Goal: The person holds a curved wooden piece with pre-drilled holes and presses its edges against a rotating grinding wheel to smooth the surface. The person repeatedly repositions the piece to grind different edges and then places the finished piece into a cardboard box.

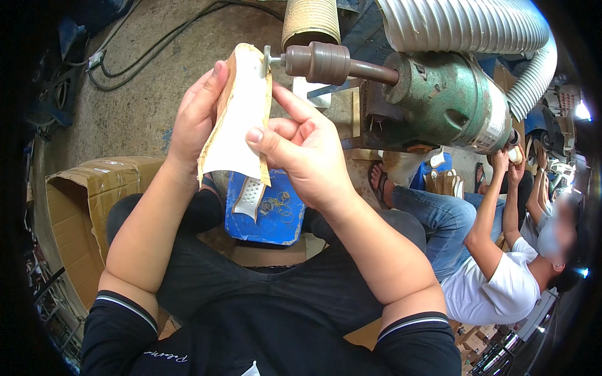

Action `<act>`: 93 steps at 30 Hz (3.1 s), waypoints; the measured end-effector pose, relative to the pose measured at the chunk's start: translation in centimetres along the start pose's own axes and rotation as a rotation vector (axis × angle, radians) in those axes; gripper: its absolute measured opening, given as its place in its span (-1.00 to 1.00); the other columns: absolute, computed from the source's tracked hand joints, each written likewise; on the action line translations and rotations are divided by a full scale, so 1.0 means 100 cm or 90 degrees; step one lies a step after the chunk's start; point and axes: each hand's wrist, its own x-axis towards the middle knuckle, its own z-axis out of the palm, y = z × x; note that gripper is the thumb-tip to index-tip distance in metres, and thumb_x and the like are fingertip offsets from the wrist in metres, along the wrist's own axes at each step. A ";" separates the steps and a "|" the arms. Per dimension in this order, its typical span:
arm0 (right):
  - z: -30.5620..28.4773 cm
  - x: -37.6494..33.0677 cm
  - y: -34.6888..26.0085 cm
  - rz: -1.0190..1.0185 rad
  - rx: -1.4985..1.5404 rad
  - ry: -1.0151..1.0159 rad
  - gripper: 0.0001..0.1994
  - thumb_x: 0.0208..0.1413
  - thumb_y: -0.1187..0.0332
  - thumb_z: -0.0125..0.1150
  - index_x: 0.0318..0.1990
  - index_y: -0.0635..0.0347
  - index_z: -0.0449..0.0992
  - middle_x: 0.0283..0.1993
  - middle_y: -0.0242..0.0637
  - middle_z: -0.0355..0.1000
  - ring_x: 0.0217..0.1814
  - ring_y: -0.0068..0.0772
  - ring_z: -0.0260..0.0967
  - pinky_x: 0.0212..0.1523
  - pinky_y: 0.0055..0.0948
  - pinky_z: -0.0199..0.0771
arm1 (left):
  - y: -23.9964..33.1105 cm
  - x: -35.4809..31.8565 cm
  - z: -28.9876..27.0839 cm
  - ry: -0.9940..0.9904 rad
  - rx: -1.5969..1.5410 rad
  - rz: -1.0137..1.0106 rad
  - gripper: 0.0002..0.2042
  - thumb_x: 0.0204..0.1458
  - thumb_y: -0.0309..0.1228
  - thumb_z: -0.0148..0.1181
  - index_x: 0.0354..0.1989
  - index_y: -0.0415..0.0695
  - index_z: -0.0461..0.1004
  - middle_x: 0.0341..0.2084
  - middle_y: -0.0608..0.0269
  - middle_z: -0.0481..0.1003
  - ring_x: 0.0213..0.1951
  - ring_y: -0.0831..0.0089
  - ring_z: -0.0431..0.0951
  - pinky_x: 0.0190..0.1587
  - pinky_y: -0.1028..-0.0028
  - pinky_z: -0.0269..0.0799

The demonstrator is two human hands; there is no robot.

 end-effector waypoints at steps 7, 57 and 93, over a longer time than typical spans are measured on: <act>0.000 0.009 0.001 -0.018 -0.013 -0.002 -0.04 0.25 0.52 0.45 0.62 0.52 -0.14 -0.12 -0.21 0.66 -0.26 -0.70 0.48 -0.25 -0.65 0.43 | 0.002 0.009 -0.005 0.005 0.024 0.014 -0.64 0.48 -0.15 0.10 0.11 -0.23 0.52 -0.13 0.20 0.67 -0.16 0.52 0.71 -0.09 0.49 0.66; 0.003 -0.006 -0.009 0.026 -0.086 0.068 -0.39 0.32 0.46 0.38 0.42 0.48 0.23 -0.06 -0.08 0.65 -0.20 -0.34 0.68 -0.17 -0.39 0.75 | -0.013 0.007 0.001 0.058 -0.072 -0.013 -0.60 0.54 -0.16 -0.08 0.27 -0.25 0.38 0.01 -0.01 0.61 0.04 0.25 0.68 0.14 0.26 0.62; 0.004 0.035 0.007 -0.099 -0.030 0.076 -0.47 0.33 0.41 0.40 0.31 0.49 0.33 0.04 -0.03 0.61 -0.10 -0.29 0.70 -0.07 -0.40 0.78 | -0.009 0.046 -0.016 0.142 -0.096 -0.064 -0.52 0.53 -0.04 -0.12 0.25 -0.22 0.47 0.06 -0.02 0.64 0.05 0.18 0.69 0.14 0.15 0.64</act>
